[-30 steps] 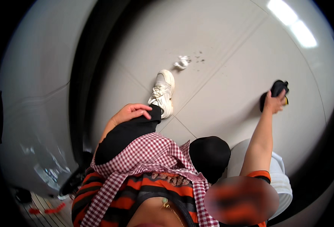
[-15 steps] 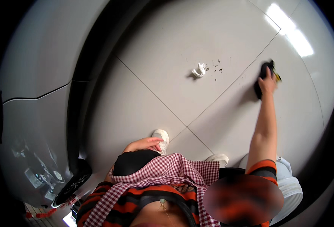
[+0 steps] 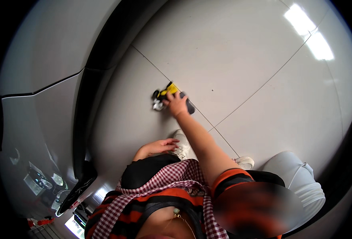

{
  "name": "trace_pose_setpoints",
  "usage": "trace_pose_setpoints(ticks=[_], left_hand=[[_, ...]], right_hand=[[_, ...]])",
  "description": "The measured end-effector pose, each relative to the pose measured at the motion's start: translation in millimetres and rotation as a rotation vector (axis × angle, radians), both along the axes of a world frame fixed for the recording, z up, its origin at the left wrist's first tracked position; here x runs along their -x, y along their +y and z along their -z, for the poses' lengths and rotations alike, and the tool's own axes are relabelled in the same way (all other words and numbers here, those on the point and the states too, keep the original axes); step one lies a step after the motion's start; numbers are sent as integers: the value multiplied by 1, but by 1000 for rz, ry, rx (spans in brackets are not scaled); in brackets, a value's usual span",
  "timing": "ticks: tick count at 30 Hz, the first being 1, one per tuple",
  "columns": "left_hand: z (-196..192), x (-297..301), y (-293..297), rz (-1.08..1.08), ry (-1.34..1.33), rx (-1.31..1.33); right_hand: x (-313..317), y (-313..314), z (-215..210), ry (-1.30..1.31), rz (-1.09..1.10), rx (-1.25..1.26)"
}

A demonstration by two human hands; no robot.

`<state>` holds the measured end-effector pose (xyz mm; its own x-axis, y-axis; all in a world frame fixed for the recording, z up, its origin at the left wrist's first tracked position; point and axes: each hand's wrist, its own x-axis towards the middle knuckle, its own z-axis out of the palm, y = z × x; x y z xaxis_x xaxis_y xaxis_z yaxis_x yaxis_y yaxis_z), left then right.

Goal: The person cleans a tiled floor between two cars using a cloth, first wiping up debris and then rinsing and wringing the cloth in a bucket of water before continuing to wipe the floor area.

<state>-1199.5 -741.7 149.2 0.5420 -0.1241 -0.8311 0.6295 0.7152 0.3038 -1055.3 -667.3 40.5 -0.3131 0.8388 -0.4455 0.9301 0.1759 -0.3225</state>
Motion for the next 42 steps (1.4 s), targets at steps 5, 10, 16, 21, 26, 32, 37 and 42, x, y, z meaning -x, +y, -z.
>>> trace_pose_setpoints(ticks=[5, 10, 16, 21, 26, 32, 37, 42], left_hand=[[13, 1, -16, -78, -123, -2], [8, -6, -3, 49, -66, 16], [8, -18, 7, 196, 40, -18], [24, -18, 5, 271, 80, -37], [22, -28, 11, 275, 111, -41], [21, -27, 7, 207, 126, 33], [20, -28, 12, 145, 41, 11], [18, -20, 16, 114, 11, -2]], right_hand=[[9, 4, -25, 435, 123, 314], [-163, 42, -55, 973, 367, 90], [-405, -35, -126, 915, 1014, 29], [-546, -199, -63, 882, 1695, -279], [-569, -280, 36, -230, 1699, -318], [-464, -112, -7, -220, 1138, -461], [-241, -36, -16, 44, 874, -223], [-63, -55, -16, 117, 299, 28]])
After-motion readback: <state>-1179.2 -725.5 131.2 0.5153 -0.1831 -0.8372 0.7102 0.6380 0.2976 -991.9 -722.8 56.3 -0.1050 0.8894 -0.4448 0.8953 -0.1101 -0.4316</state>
